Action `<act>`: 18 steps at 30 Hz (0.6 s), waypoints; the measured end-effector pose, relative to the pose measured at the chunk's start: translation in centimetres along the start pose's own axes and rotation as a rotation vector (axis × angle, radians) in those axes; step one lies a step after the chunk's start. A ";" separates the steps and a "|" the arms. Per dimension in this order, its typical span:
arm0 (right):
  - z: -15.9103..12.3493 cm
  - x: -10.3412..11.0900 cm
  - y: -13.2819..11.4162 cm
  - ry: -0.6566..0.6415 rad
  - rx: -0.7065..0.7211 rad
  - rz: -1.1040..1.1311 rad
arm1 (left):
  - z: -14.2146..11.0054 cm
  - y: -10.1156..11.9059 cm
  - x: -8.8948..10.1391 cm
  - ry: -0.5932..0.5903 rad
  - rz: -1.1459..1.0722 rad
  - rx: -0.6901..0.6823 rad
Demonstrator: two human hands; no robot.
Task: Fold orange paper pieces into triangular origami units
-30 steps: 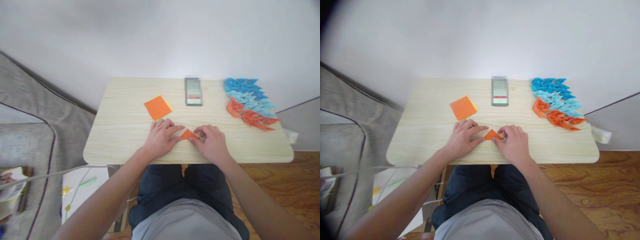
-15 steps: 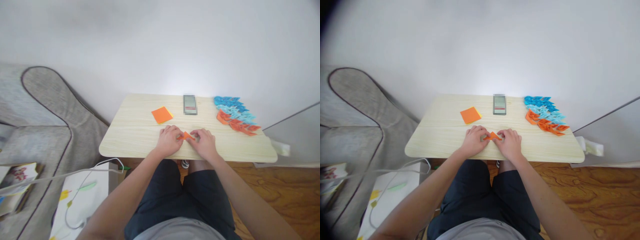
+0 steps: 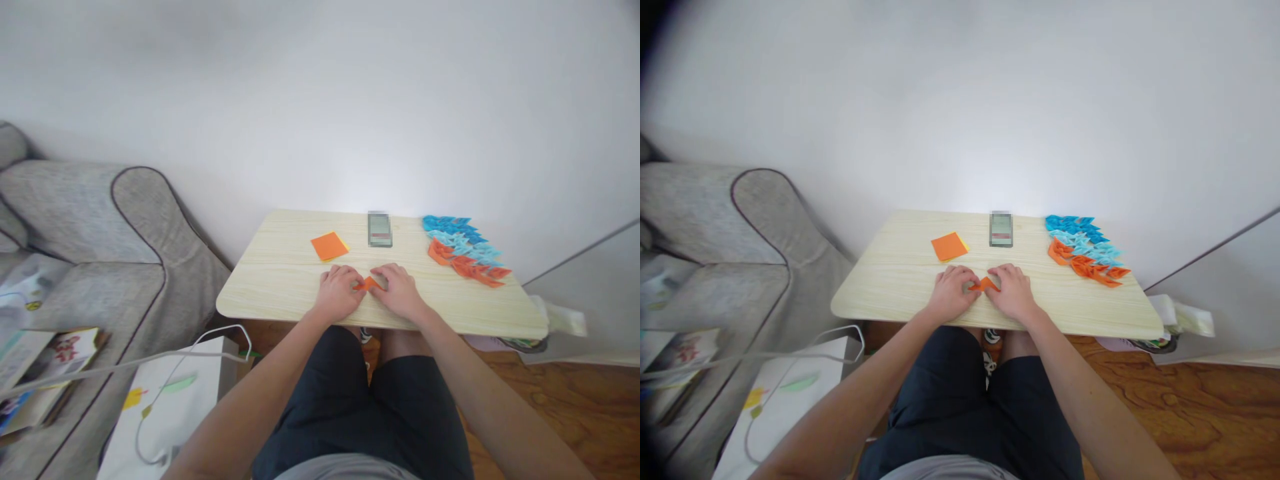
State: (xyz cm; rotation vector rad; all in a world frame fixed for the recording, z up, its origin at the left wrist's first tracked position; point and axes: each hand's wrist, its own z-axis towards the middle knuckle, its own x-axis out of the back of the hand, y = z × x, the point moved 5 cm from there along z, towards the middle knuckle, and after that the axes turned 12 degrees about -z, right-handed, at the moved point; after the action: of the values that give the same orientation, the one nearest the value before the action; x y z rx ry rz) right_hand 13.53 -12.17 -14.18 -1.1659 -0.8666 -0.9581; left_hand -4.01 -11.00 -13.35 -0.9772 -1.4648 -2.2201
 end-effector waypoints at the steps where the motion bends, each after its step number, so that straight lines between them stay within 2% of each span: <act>1: 0.1 0.0 -0.1 -0.011 0.014 0.011 | 0.0 0.0 0.0 -0.004 -0.011 -0.001; 6: 1.0 0.2 -0.3 -0.050 0.038 0.135 | 0.1 0.1 0.3 0.017 -0.075 0.023; 11: 1.6 0.1 -0.5 -0.089 0.015 0.377 | 0.7 -0.5 0.6 0.065 -0.188 0.082; 15: 3.4 1.4 -0.3 -0.067 -0.022 0.571 | 3.1 -0.6 1.8 0.115 -0.348 0.101; 18: 5.5 3.9 -0.5 -0.044 -0.008 0.710 | 6.0 0.9 4.0 0.133 -0.477 0.047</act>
State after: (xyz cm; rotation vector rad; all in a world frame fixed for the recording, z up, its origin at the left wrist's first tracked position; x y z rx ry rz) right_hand 14.08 -7.47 -9.42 -1.3684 -0.4184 -0.3528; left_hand -4.12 -5.57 -8.51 -0.4855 -1.8241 -2.4928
